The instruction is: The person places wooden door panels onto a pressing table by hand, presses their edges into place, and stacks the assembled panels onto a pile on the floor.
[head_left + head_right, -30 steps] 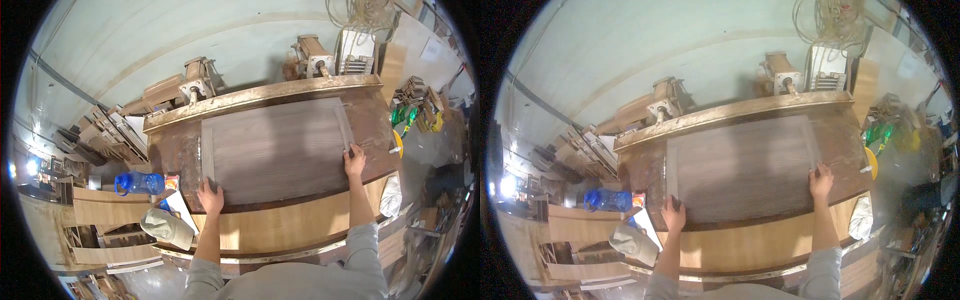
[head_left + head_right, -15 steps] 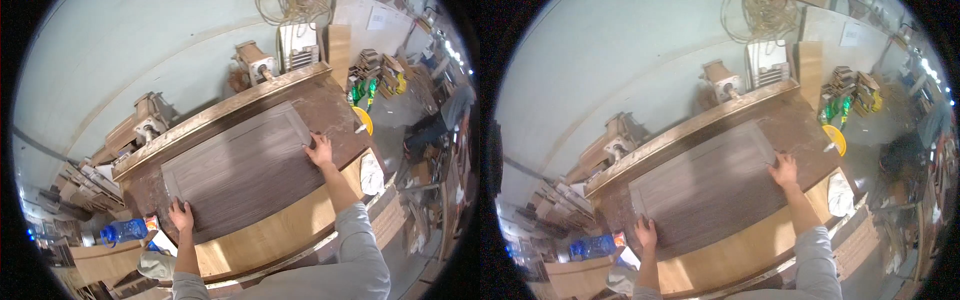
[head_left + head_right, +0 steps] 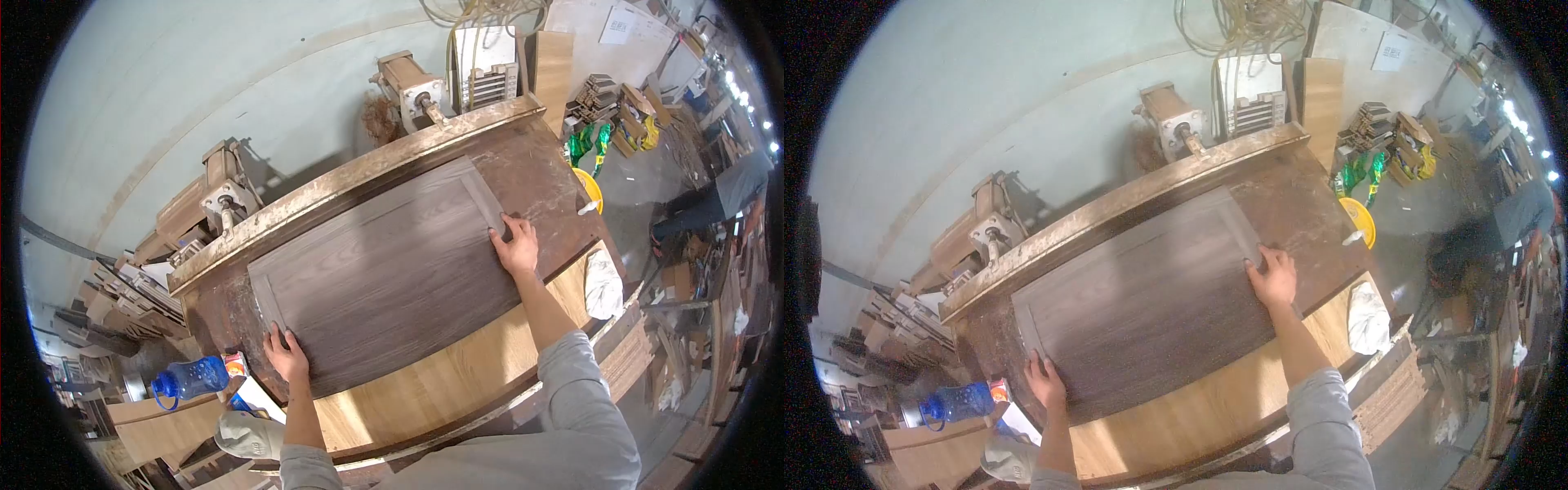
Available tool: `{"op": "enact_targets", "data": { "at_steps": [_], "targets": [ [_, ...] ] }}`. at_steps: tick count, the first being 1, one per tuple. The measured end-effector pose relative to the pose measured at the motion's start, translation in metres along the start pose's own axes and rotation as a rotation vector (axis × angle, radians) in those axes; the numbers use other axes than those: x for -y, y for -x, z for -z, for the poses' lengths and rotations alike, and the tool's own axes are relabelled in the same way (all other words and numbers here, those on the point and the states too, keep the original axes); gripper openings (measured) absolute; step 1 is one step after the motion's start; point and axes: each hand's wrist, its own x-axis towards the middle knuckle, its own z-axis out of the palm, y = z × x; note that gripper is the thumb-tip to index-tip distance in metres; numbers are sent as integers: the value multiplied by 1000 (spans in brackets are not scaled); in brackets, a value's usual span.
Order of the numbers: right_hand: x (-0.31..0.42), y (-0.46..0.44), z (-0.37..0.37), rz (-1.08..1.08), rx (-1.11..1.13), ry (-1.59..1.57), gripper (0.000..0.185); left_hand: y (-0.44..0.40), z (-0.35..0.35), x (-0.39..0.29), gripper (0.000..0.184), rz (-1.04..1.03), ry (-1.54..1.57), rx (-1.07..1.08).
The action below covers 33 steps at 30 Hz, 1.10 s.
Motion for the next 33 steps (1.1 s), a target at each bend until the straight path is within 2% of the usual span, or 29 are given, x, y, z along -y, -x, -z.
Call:
{"op": "enact_targets", "data": {
  "at_steps": [18,26,33],
  "targets": [
    [8,0,8,-59,75,36,45,1,0,4,46,77,49,63],
    [4,-2,5,73,17,33,43,0,-3,0,47,112,-8,45],
    [10,0,-6,46,131,39,48,-3,3,3,47,151,-45,17]
  ]
}}
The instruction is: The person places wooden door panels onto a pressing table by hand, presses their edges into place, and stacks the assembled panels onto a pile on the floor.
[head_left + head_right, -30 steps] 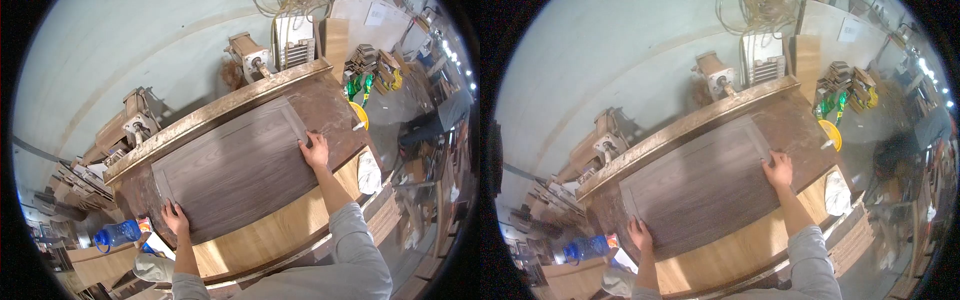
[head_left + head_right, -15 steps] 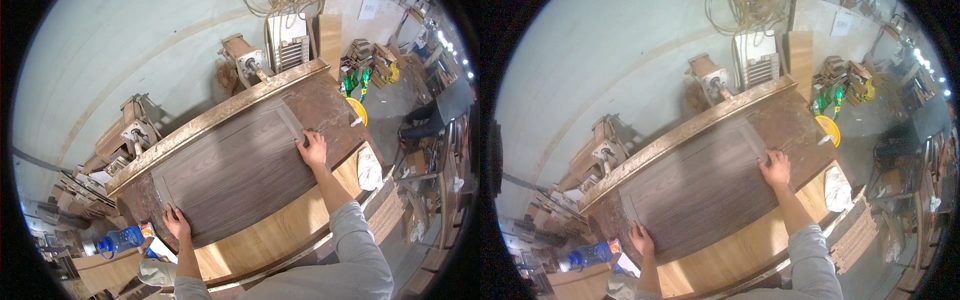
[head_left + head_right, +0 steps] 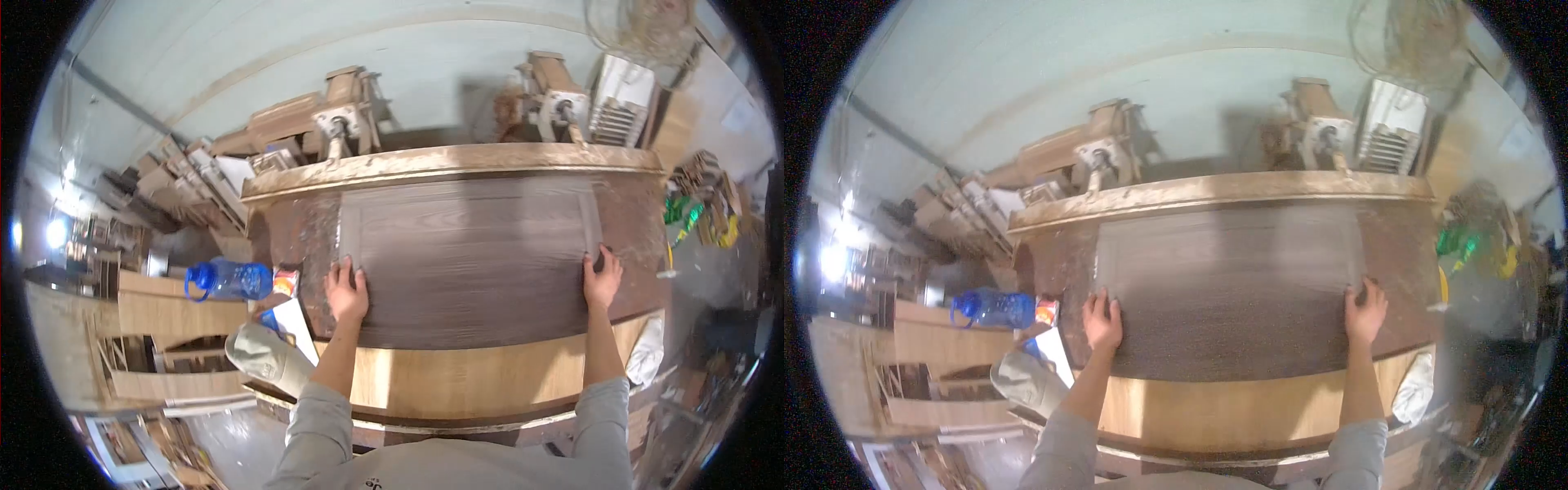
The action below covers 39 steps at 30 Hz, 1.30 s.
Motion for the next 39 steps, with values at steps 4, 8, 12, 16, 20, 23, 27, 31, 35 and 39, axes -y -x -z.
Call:
{"op": "enact_targets", "data": {
  "at_steps": [4,8,12,16,20,23,27,31,35,39],
  "targets": [
    [-2,-1,-2,-25,-23,33,48,0,6,-5,45,-19,32,-2],
    [-11,-2,-7,20,-33,45,48,0,7,-7,44,-21,42,-17],
    [-5,-1,-1,-13,-4,44,47,0,5,-7,45,-18,22,-6],
    [-10,-3,-3,61,-39,-38,45,-8,4,0,46,0,110,42],
    [-38,-21,-24,-36,123,-326,47,-40,13,-6,52,297,338,248],
    [-31,-30,-9,-169,232,-692,51,-47,14,4,50,411,660,222],
    [6,-25,64,-339,104,-939,54,-28,81,-24,42,450,991,-54],
    [-14,1,127,-445,171,-1327,55,7,135,6,40,362,1144,-49],
    [-74,37,176,-613,239,-1384,54,84,198,30,43,426,1341,57],
    [-100,111,231,-474,650,-1593,51,175,262,48,59,530,1400,256]
  ]
}}
